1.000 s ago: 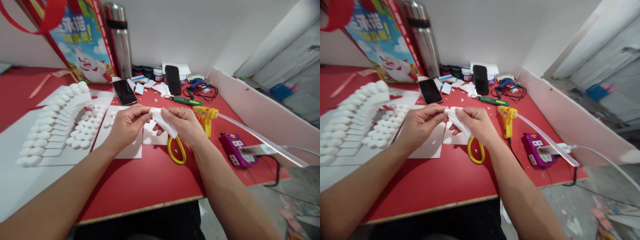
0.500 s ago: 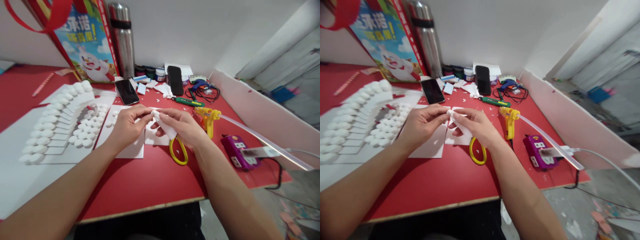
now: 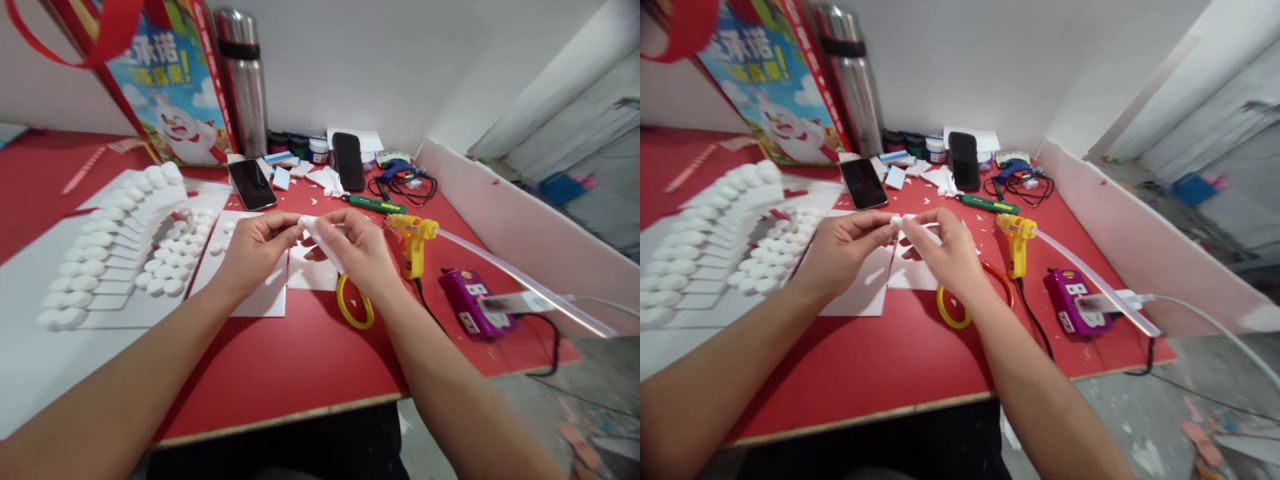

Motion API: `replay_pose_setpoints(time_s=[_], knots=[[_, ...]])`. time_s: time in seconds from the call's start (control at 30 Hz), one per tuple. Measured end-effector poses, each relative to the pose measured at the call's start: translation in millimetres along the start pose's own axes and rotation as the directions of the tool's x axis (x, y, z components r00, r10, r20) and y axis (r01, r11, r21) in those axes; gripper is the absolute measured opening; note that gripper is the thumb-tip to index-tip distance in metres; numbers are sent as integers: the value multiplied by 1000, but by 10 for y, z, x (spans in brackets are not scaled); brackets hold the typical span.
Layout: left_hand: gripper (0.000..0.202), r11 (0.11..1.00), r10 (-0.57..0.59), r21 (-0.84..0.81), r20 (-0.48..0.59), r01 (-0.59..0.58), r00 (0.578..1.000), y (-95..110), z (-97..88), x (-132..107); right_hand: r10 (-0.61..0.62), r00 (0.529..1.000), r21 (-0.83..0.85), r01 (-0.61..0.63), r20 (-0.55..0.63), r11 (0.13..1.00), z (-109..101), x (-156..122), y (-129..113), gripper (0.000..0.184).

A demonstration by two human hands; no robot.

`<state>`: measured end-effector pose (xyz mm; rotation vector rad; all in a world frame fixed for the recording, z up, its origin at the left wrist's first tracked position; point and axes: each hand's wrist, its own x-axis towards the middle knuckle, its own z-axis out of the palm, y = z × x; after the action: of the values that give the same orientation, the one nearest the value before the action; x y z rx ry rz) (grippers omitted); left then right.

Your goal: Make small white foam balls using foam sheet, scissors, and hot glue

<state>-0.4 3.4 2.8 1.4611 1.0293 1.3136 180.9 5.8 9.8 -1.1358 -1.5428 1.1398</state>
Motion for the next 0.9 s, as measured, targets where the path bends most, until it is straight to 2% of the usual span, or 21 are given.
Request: replay_pose_setpoints(time_s=[0.03, 0.1, 0.2, 0.27, 0.3, 0.43, 0.53, 0.63, 0.8, 0.9], knots=[[19, 999, 27, 28, 28, -27, 999, 16, -32, 9, 102, 992, 169, -114, 81, 979, -40, 27, -16, 45], [16, 994, 72, 82, 75, -78, 995, 34, -87, 22, 231, 933, 354, -321, 275, 878, -119, 76, -50, 56], [16, 980, 122, 141, 139, -141, 983, 31, -128, 26, 287, 818, 423, -518, 498, 744, -178, 104, -86, 49], [18, 974, 131, 161, 177, -160, 975, 22, -130, 25, 300, 774, 441, -582, 557, 683, -172, 93, -95, 38], [19, 973, 131, 166, 187, -163, 974, 19, -127, 24, 306, 768, 453, -596, 563, 663, -162, 84, -96, 33], [19, 975, 111, 171, 166, -140, 980, 17, -105, 23, 301, 799, 510, -574, 520, 641, -139, 53, -85, 21], [16, 986, 79, 137, 134, -98, 988, 20, -86, 20, 290, 817, 501, -545, 499, 673, -141, 44, -76, 23], [19, 994, 46, 96, 112, -56, 993, 23, -65, 12, 260, 864, 446, -454, 431, 771, -138, 42, -62, 29], [24, 999, 3, 37, 69, -5, 998, 27, -18, -2, 127, 941, 234, -206, 313, 950, -106, 43, -30, 34], [22, 999, -18, 27, 5, 18, 1000, 10, 16, -16, 63, 988, 52, -71, 138, 996, -65, 25, -35, 39]])
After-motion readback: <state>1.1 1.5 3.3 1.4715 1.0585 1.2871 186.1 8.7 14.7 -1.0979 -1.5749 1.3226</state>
